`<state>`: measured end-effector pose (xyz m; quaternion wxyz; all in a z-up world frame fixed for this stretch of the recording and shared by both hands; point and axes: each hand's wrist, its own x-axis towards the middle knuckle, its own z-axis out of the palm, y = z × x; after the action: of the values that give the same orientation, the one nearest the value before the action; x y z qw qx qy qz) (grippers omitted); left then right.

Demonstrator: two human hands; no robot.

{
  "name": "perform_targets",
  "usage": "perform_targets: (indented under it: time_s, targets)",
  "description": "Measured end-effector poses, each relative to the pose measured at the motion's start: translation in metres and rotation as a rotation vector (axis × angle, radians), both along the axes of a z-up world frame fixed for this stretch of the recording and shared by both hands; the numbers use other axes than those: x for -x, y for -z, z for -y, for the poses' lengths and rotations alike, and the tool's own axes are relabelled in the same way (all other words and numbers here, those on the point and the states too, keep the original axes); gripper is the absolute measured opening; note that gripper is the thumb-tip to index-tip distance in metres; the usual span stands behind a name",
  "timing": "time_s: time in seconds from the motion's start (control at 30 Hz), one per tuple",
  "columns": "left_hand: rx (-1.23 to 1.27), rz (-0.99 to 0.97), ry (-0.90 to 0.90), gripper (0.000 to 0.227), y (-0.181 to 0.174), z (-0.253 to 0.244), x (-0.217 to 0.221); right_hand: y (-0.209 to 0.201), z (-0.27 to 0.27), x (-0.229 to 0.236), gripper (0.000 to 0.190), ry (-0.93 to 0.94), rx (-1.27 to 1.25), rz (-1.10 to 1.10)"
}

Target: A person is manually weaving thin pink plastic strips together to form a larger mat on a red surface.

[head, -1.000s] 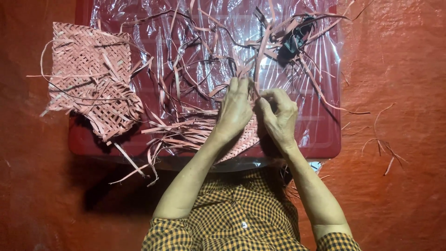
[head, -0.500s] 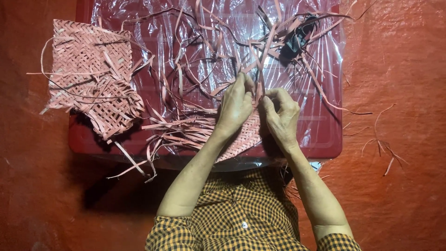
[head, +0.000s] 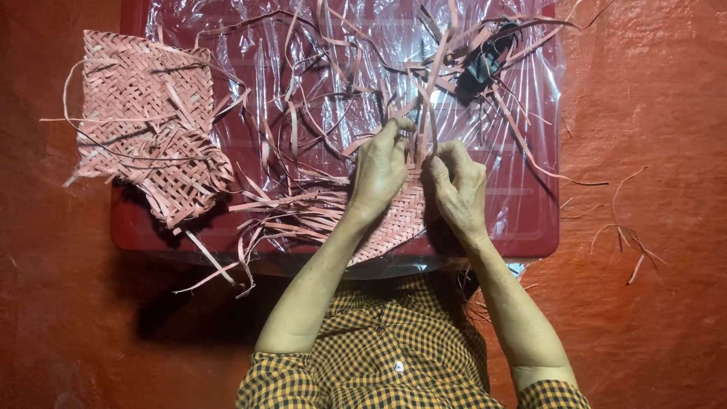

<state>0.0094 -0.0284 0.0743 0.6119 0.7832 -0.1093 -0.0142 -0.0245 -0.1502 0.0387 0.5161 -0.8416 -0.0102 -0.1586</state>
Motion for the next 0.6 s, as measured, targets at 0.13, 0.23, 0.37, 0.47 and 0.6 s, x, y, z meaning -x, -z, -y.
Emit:
perform_targets:
  time_s: [0.13,0.23,0.37,0.47,0.6]
  targets:
    - [-0.083,-0.033,0.057,0.026,0.059,-0.002,-0.015,0.000,0.001,-0.002,0.011,-0.009,-0.006,0.001]
    - [-0.024,-0.067,0.067,0.025,0.056,-0.006,-0.013,0.000,0.002,-0.001,0.012,-0.012,0.005,-0.009]
    - [-0.006,-0.116,0.020,0.023,0.052,-0.002,-0.011,-0.005,0.000,0.000,0.011,-0.028,0.009,0.001]
    - [-0.075,-0.097,-0.016,0.016,0.066,0.007,-0.015,-0.006,-0.001,0.000,0.010,-0.025,-0.003,-0.008]
    - [-0.042,-0.086,-0.033,0.005,0.064,0.004,-0.016,-0.007,-0.001,0.001,0.011,0.008,-0.032,-0.035]
